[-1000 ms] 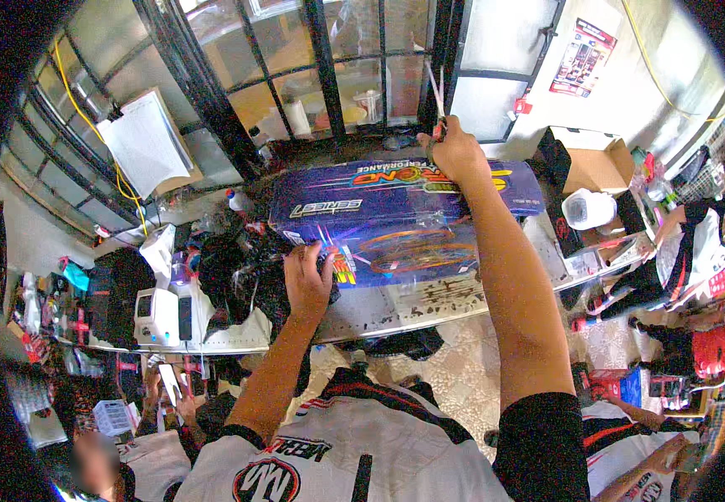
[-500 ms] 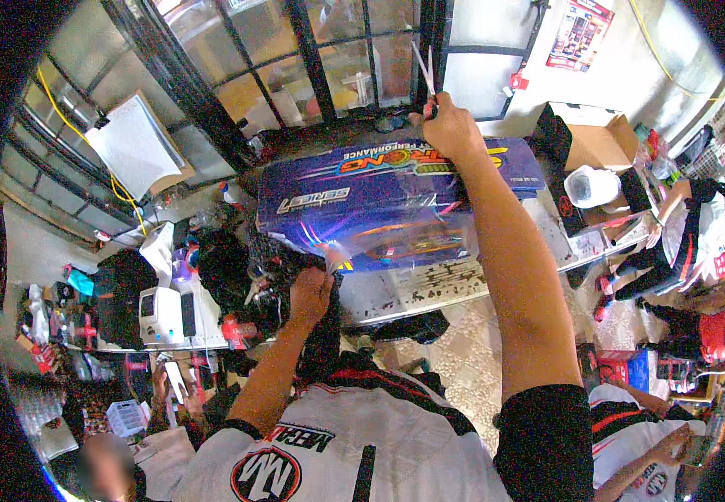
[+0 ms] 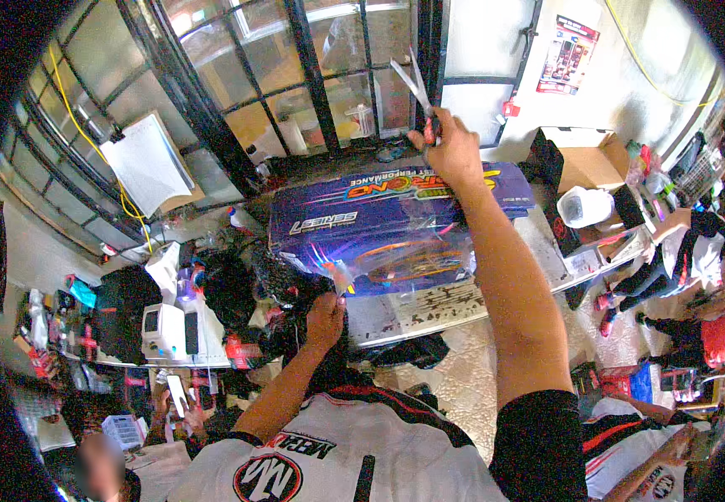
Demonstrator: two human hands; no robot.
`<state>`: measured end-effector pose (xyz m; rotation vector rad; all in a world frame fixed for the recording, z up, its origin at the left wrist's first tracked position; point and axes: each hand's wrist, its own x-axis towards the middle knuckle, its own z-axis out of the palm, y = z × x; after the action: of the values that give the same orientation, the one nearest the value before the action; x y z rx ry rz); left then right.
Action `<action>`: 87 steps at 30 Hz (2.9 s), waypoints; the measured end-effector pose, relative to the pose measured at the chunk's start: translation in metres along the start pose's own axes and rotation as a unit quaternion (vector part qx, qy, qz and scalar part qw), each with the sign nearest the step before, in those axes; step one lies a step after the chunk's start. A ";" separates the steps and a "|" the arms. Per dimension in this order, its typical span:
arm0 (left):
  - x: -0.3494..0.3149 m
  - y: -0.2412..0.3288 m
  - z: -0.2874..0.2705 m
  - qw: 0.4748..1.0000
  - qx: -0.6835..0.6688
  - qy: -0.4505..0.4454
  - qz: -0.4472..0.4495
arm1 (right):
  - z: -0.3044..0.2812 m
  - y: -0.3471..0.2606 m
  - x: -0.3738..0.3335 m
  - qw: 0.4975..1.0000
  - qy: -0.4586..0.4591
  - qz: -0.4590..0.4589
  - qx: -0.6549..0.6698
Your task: The person uses scissors to cut open a cardboard box containing bicycle wheels and then cuts open a black plastic-wrapped package. The box is opened and set aside, and the wrapped item is cut along its length to expose the contents.
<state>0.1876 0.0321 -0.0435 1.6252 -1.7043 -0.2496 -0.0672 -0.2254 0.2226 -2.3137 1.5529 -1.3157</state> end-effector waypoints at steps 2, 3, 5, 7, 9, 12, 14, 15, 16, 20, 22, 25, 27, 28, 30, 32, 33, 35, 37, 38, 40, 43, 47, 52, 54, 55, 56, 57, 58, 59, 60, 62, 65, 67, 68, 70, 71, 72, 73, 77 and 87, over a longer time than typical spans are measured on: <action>0.005 0.028 -0.013 0.998 -0.022 0.032 0.048 | -0.026 -0.024 0.004 1.000 0.009 -0.018 -0.002; 0.013 0.039 -0.017 0.996 -0.037 0.052 0.062 | -0.047 -0.040 0.007 0.995 -0.033 -0.093 0.001; 0.029 0.054 -0.023 0.989 -0.085 0.116 0.033 | -0.099 -0.078 0.003 0.971 -0.177 -0.157 -0.034; 0.047 0.057 -0.027 0.976 -0.167 0.141 -0.019 | -0.150 -0.116 -0.018 0.894 -0.423 -0.110 -0.093; 0.063 0.054 -0.032 0.945 -0.286 0.127 -0.094 | -0.165 -0.147 -0.062 0.846 -0.454 -0.219 -0.176; 0.072 0.052 -0.045 0.942 -0.319 0.071 -0.076 | -0.134 -0.154 -0.100 0.828 -0.350 -0.285 -0.334; 0.073 0.058 -0.057 0.950 -0.295 0.045 -0.090 | -0.108 -0.144 -0.106 0.809 -0.344 -0.262 -0.399; 0.073 0.061 -0.063 0.946 -0.307 0.024 -0.096 | -0.097 -0.138 -0.106 0.806 -0.327 -0.296 -0.395; 0.074 0.064 -0.069 0.943 -0.317 0.005 -0.103 | -0.087 -0.133 -0.104 0.796 -0.327 -0.315 -0.401; 0.083 0.070 -0.085 0.942 -0.306 -0.044 -0.129 | -0.052 -0.126 -0.109 0.761 -0.397 -0.295 -0.421; 0.087 0.070 -0.087 0.958 -0.275 -0.043 -0.074 | -0.032 -0.120 -0.113 0.765 -0.455 -0.223 -0.397; 0.090 0.062 -0.088 0.964 -0.263 -0.039 -0.021 | -0.007 -0.102 -0.119 0.770 -0.506 -0.146 -0.359; 0.083 0.052 -0.091 0.908 -0.373 -0.073 -0.175 | 0.004 -0.088 -0.125 0.787 -0.505 -0.136 -0.326; 0.079 0.043 -0.093 0.916 -0.345 -0.088 -0.183 | 0.003 -0.081 -0.130 0.805 -0.488 -0.148 -0.303; 0.067 0.019 -0.098 0.935 -0.298 -0.094 -0.166 | 0.004 -0.067 -0.136 0.833 -0.455 -0.174 -0.261; 0.053 -0.008 -0.094 0.948 -0.264 -0.077 -0.161 | 0.005 -0.054 -0.139 0.853 -0.432 -0.190 -0.220; 0.046 -0.023 -0.091 0.956 -0.244 -0.061 -0.150 | 0.007 -0.049 -0.140 0.859 -0.425 -0.193 -0.210; 0.035 -0.061 -0.093 0.972 -0.192 -0.033 -0.130 | 0.012 -0.040 -0.139 0.870 -0.414 -0.194 -0.186; 0.028 -0.093 -0.096 0.980 -0.148 -0.009 -0.135 | 0.014 -0.038 -0.137 0.867 -0.421 -0.193 -0.181; 0.023 -0.105 -0.099 0.979 -0.131 0.000 -0.154 | 0.013 -0.041 -0.135 0.867 -0.425 -0.190 -0.180; 0.018 -0.121 -0.109 0.978 -0.079 0.011 -0.194 | 0.003 -0.052 -0.127 0.861 -0.449 -0.184 -0.154; 0.020 -0.120 -0.121 0.923 -0.212 0.066 -0.315 | -0.033 -0.079 -0.104 0.838 -0.523 -0.157 0.022; 0.040 -0.092 -0.142 0.852 -0.373 0.150 -0.336 | -0.077 -0.117 -0.076 0.838 -0.488 -0.031 0.242; 0.066 -0.076 -0.214 0.865 -0.372 0.177 -0.287 | -0.013 -0.129 -0.062 0.991 -0.072 -0.104 0.035; 0.075 -0.089 -0.245 0.859 -0.384 0.206 -0.270 | 0.015 -0.116 -0.056 0.992 -0.086 -0.091 0.020; 0.080 -0.099 -0.257 0.825 -0.425 0.221 -0.299 | 0.023 -0.108 -0.055 0.993 -0.114 -0.043 0.000; 0.083 -0.109 -0.262 0.834 -0.393 0.261 -0.287 | 0.028 -0.099 -0.054 0.991 -0.130 -0.022 0.024; 0.085 -0.119 -0.268 0.842 -0.357 0.274 -0.297 | 0.030 -0.091 -0.052 0.987 -0.150 -0.033 0.037; 0.088 -0.128 -0.271 0.852 -0.326 0.275 -0.302 | 0.032 -0.083 -0.049 0.985 -0.153 -0.072 0.035; 0.091 -0.135 -0.273 0.866 -0.293 0.266 -0.304 | 0.032 -0.076 -0.044 0.981 -0.145 -0.127 0.035; 0.091 -0.137 -0.278 0.879 -0.261 0.253 -0.307 | 0.030 -0.070 -0.041 0.973 -0.216 -0.030 0.069; 0.086 -0.125 -0.292 0.930 0.056 0.343 -0.117 | 0.024 -0.060 -0.037 0.972 -0.222 -0.040 0.063; 0.065 -0.077 -0.362 0.814 0.212 0.446 -0.305 | 0.020 -0.054 -0.030 0.969 -0.235 -0.034 0.065; 0.060 -0.030 -0.377 0.788 0.347 0.445 -0.248 | 0.022 -0.056 -0.029 0.975 -0.216 -0.035 0.037; 0.063 -0.011 -0.362 0.827 0.281 0.472 -0.119 | 0.025 -0.059 -0.030 0.970 -0.235 -0.052 0.039; 0.065 0.028 -0.289 0.934 -0.148 0.303 -0.122 | 0.032 -0.067 -0.035 0.967 -0.239 -0.077 0.032; 0.071 0.036 -0.255 0.955 -0.186 0.207 -0.100 | 0.035 -0.072 -0.040 0.963 -0.246 -0.099 0.039; 0.083 0.036 -0.222 0.984 -0.072 0.163 0.004 | 0.033 -0.074 -0.043 0.956 -0.286 -0.062 -0.002; 0.092 0.030 -0.195 0.987 0.009 0.155 0.040 | 0.032 -0.077 -0.046 0.956 -0.271 -0.116 0.015; 0.102 -0.006 -0.151 0.995 0.089 -0.012 -0.045 | 0.017 -0.070 -0.053 0.970 -0.230 -0.054 0.052; 0.102 -0.045 -0.162 0.981 -0.124 0.099 -0.114 | 0.012 -0.194 0.028 0.839 -0.393 -0.274 -0.258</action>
<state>0.3335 -0.0130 0.0809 1.5992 -1.2847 -0.3834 0.0866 -0.1566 0.3244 -3.1396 1.0495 0.1950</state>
